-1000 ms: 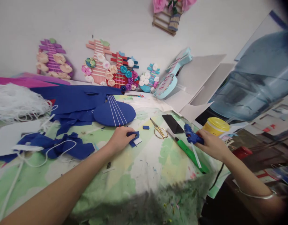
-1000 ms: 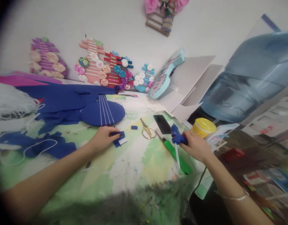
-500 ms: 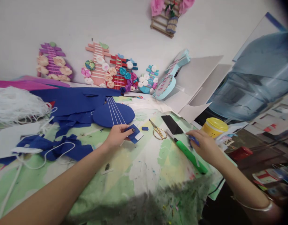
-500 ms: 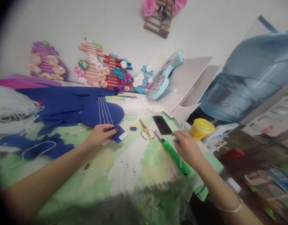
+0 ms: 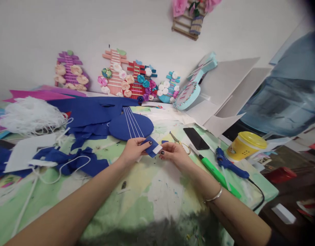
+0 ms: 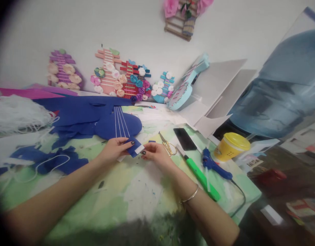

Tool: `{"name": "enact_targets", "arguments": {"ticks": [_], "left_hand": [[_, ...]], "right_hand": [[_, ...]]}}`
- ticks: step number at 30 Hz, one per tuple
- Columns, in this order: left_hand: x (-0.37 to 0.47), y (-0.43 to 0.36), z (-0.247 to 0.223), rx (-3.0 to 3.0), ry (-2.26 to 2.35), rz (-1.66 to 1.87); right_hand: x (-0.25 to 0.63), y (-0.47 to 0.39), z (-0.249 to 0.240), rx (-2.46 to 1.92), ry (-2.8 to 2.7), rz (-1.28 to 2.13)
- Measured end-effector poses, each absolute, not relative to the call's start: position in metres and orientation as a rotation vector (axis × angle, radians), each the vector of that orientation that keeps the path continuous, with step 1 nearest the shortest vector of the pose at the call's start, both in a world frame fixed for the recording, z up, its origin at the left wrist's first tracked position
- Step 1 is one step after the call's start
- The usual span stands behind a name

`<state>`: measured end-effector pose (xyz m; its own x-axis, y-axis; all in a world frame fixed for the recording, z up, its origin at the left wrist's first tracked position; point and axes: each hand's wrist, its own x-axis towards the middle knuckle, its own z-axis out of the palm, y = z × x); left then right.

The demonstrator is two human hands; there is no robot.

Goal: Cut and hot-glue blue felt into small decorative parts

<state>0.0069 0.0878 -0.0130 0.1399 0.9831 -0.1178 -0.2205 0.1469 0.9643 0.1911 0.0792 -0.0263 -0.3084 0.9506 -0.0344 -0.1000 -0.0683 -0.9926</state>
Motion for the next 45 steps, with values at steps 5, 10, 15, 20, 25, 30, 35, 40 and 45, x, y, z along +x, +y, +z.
{"name": "enact_targets", "arguments": {"ticks": [5,10,15,20,25,30,35,40,45], "left_hand": [[0.0102,0.0847,-0.0099,1.038,1.021,1.107],[0.0108,0.0828,-0.0107,1.107,1.019,1.074],[0.0108,0.081,-0.0127,1.171,1.01,1.055],[0.0106,0.0808,-0.0129,1.212,1.016,1.04],[0.009,0.0803,-0.011,1.278,1.019,1.034],[0.0057,0.0804,-0.0086,1.363,1.02,1.018],[0.0036,0.0814,-0.0089,1.413,1.031,0.966],[0.0034,0.0809,-0.0069,1.478,1.064,0.927],[0.0038,0.0793,-0.006,1.507,1.074,0.958]], "right_hand": [[0.1868,0.0759,-0.0261,-0.953,-1.294,1.531],[0.185,0.0748,-0.0281,-0.975,-1.259,1.49],[0.1849,0.0754,-0.0286,-0.972,-1.292,1.436],[0.187,0.0765,-0.0294,-0.971,-1.339,1.398],[0.189,0.0773,-0.0296,-0.995,-1.395,1.339],[0.1895,0.0766,-0.0284,-1.003,-1.457,1.269],[0.1886,0.073,-0.0247,-1.022,-1.518,1.169],[0.1886,0.0703,-0.0243,-1.033,-1.585,1.089],[0.1897,0.0689,-0.026,-1.025,-1.613,1.041]]}}
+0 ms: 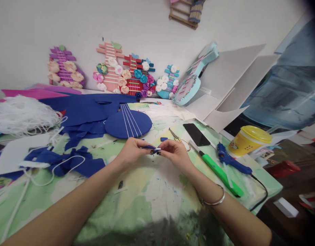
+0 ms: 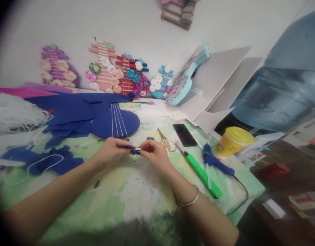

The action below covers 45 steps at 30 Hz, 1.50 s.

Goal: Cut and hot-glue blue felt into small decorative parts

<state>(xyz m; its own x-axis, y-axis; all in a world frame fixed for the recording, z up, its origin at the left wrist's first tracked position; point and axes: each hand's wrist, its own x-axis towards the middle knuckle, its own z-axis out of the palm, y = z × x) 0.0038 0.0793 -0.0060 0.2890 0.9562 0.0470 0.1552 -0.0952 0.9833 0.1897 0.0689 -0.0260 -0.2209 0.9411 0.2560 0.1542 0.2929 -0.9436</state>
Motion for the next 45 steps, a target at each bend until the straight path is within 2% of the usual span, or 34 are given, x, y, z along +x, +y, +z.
{"name": "enact_targets", "arguments": {"ticks": [7,31,45], "left_hand": [[0.005,0.077,-0.005,1.527,1.035,1.084],[0.005,0.073,-0.011,1.982,0.72,1.507],[0.005,0.068,-0.008,2.206,0.684,1.594]], "right_hand": [[0.189,0.067,-0.027,-0.984,-1.591,1.049],[0.189,0.06,-0.022,-0.816,-1.707,0.68],[0.188,0.056,-0.02,-0.811,-1.737,0.555]]}}
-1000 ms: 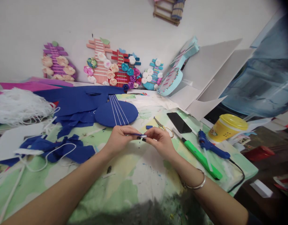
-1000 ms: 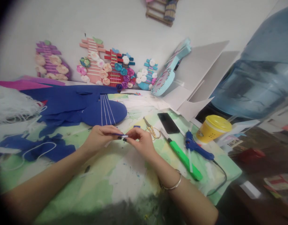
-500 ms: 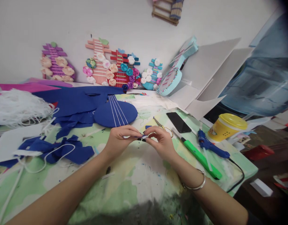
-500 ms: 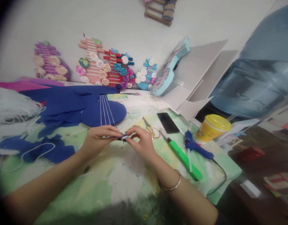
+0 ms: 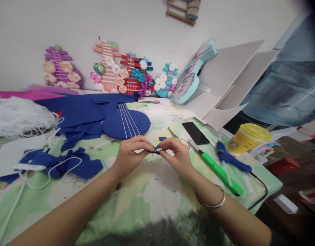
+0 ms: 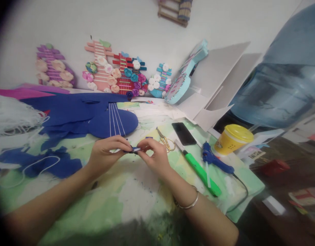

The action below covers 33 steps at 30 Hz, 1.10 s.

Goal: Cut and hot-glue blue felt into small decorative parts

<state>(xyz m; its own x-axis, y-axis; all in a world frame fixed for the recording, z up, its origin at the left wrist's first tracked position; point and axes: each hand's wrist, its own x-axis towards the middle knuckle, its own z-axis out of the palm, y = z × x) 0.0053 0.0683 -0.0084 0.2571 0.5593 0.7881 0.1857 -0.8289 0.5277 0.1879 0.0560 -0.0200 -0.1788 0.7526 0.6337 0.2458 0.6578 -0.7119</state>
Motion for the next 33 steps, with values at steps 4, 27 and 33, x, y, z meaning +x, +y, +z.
{"name": "enact_targets", "arguments": {"ticks": [4,27,33], "left_hand": [[0.005,0.069,-0.009,2.224,0.666,1.618],[0.005,0.066,-0.011,2.585,0.521,1.664],[0.003,0.063,-0.012,2.726,0.489,1.646]], "right_hand": [[0.187,0.055,-0.021,-0.81,-1.751,0.548],[0.19,0.059,-0.015,-0.716,-1.447,1.276],[0.189,0.061,-0.015,-0.818,-1.089,1.68]]}}
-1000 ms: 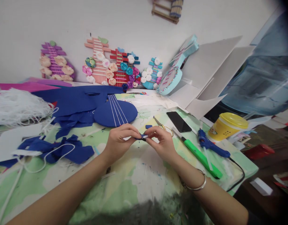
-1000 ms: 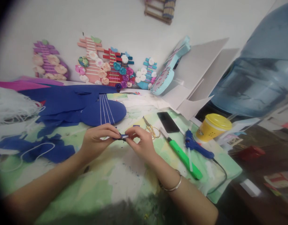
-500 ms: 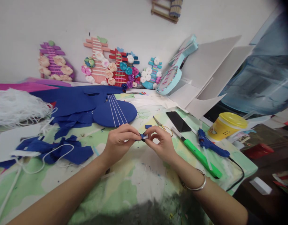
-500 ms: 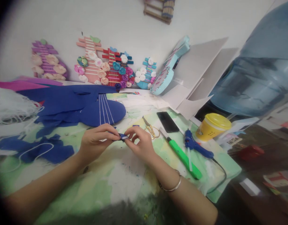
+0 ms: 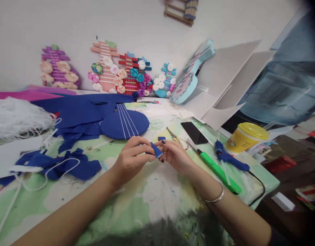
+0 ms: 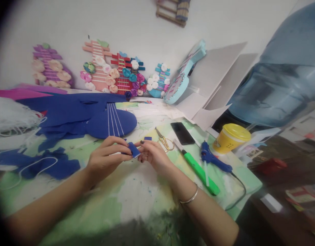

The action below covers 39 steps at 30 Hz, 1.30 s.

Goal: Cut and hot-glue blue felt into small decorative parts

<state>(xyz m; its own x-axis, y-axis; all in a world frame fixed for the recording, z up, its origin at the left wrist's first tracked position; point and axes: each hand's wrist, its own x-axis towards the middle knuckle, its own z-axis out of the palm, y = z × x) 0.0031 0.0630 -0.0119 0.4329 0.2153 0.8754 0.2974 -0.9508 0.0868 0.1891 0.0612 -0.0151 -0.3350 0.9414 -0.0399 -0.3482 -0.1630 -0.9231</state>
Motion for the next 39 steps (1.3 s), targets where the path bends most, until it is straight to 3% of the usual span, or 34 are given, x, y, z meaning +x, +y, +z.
{"name": "enact_targets", "arguments": {"ticks": [9,13,17,20,25,39], "left_hand": [[0.0044,0.0623,-0.0104,-2.573,-0.537,-1.571],[0.0064,0.0627,-0.0097,-2.519,-0.945,-1.76],[0.008,0.068,-0.0131,-2.477,-1.541,-2.165],[0.0098,0.0708,-0.0144,-2.684,-1.786,-2.191],[0.0127,0.0692,-0.0123,-2.982,-1.767,-1.993],[0.0106,0.0702,-0.0089,-2.994,-1.827,-1.993]], "right_hand": [[0.1878,0.0591,-0.0161,-0.821,-1.175,1.557],[0.1872,0.061,-0.0166,-0.878,-1.239,1.322],[0.186,0.0615,-0.0161,-0.929,-1.227,1.235],[0.1855,0.0615,-0.0169,-0.934,-1.245,1.214],[0.1853,0.0621,-0.0199,-0.959,-1.316,1.145],[0.1842,0.0604,-0.0198,-0.88,-1.341,1.233]]}}
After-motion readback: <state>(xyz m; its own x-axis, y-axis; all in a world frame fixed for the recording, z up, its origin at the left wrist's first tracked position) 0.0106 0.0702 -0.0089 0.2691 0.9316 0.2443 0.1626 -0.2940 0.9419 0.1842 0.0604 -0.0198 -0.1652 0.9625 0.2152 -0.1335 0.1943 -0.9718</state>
